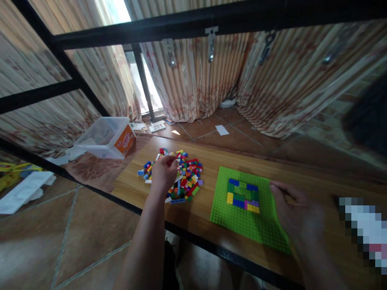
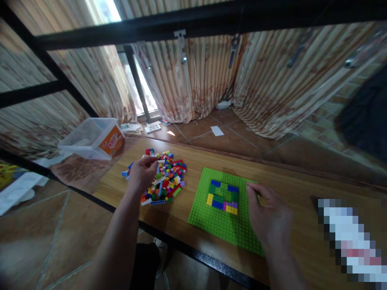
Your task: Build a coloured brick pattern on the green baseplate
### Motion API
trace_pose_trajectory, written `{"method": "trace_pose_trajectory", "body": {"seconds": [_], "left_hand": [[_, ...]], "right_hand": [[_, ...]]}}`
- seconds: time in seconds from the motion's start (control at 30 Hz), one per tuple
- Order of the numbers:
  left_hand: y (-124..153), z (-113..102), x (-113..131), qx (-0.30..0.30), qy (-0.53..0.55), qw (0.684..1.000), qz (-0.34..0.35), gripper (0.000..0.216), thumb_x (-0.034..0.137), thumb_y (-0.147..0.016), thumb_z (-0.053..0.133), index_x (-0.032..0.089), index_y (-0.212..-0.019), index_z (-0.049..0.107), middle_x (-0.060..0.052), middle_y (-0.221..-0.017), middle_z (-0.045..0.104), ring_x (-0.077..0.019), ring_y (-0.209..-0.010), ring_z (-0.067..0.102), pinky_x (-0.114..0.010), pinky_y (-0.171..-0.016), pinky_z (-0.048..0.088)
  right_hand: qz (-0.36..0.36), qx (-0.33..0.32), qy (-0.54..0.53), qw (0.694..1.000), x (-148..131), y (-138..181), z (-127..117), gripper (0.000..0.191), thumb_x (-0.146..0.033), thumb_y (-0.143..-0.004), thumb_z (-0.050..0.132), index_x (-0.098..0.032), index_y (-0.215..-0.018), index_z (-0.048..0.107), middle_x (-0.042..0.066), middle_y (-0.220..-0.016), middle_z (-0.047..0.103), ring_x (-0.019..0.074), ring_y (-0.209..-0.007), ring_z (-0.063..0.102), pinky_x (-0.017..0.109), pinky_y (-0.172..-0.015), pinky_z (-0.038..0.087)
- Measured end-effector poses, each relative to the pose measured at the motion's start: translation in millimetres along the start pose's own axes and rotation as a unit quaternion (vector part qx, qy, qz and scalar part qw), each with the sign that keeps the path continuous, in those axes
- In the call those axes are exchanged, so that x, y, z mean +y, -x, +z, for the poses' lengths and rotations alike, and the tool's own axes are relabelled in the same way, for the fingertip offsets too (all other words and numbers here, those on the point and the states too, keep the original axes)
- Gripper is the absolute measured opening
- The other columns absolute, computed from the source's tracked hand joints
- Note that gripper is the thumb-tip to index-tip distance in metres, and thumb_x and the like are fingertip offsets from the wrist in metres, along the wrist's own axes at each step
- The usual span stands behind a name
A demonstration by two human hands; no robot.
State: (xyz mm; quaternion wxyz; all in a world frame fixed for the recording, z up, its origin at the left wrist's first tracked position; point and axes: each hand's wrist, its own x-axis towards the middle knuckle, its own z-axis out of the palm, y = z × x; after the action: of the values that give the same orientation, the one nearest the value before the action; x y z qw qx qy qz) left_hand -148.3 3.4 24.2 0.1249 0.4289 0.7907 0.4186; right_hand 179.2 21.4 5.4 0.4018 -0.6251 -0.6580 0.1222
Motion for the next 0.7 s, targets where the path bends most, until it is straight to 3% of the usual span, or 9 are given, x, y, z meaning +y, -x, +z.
{"method": "trace_pose_trajectory", "body": {"seconds": [0.2,0.4,0.53,0.6,0.7], "left_hand": [[-4,0,-9,0.029,0.085,0.996,-0.016,0.030,0.025,-0.076,0.060,0.014,-0.102,0.072,-0.005,-0.084,0.072,-0.0157,-0.072,0.064,-0.024,-0.066,0.048],[-7,-8,-5,0.105,0.232,0.966,-0.053,0.038,0.025,-0.073,0.064,0.011,-0.109,0.067,-0.006,-0.086,0.071,-0.0124,-0.068,0.064,-0.022,-0.064,0.050],[-6,-21,-7,0.151,0.224,0.961,-0.065,0.034,0.024,-0.074,0.062,0.010,-0.105,0.069,-0.008,-0.089,0.072,-0.0145,-0.075,0.066,-0.023,-0.068,0.051],[-5,-27,-12,0.129,0.182,0.972,-0.068,0.029,0.024,-0.075,0.060,0.011,-0.098,0.071,-0.008,-0.086,0.073,-0.0153,-0.073,0.066,-0.023,-0.065,0.051],[-2,-37,-21,0.035,0.082,0.994,-0.063,0.023,0.022,-0.075,0.058,0.012,-0.089,0.074,-0.006,-0.079,0.073,-0.0157,-0.068,0.064,-0.023,-0.061,0.048]], "right_hand": [[0.063,0.052,-0.034,0.996,-1,-3,-8,0.035,-0.044,-0.084,0.058,-0.016,-0.096,0.074,0.012,-0.097,0.074,0.0276,-0.092,0.069,0.042,-0.087,0.052],[0.056,0.055,-0.021,0.997,-1,-1,-6,0.036,-0.045,-0.083,0.057,-0.016,-0.096,0.075,0.010,-0.094,0.075,0.0264,-0.090,0.069,0.038,-0.085,0.052],[0.040,0.055,0.010,0.998,4,0,-3,0.036,-0.046,-0.082,0.057,-0.019,-0.096,0.075,0.008,-0.095,0.075,0.0269,-0.090,0.070,0.036,-0.083,0.052],[0.028,0.046,0.028,0.998,2,2,-2,0.036,-0.047,-0.083,0.056,-0.020,-0.096,0.075,0.008,-0.097,0.075,0.0282,-0.094,0.069,0.037,-0.085,0.051],[0.026,0.025,0.040,0.999,-6,5,-1,0.036,-0.048,-0.084,0.054,-0.022,-0.098,0.074,0.008,-0.101,0.074,0.0287,-0.096,0.069,0.037,-0.087,0.051]]}}
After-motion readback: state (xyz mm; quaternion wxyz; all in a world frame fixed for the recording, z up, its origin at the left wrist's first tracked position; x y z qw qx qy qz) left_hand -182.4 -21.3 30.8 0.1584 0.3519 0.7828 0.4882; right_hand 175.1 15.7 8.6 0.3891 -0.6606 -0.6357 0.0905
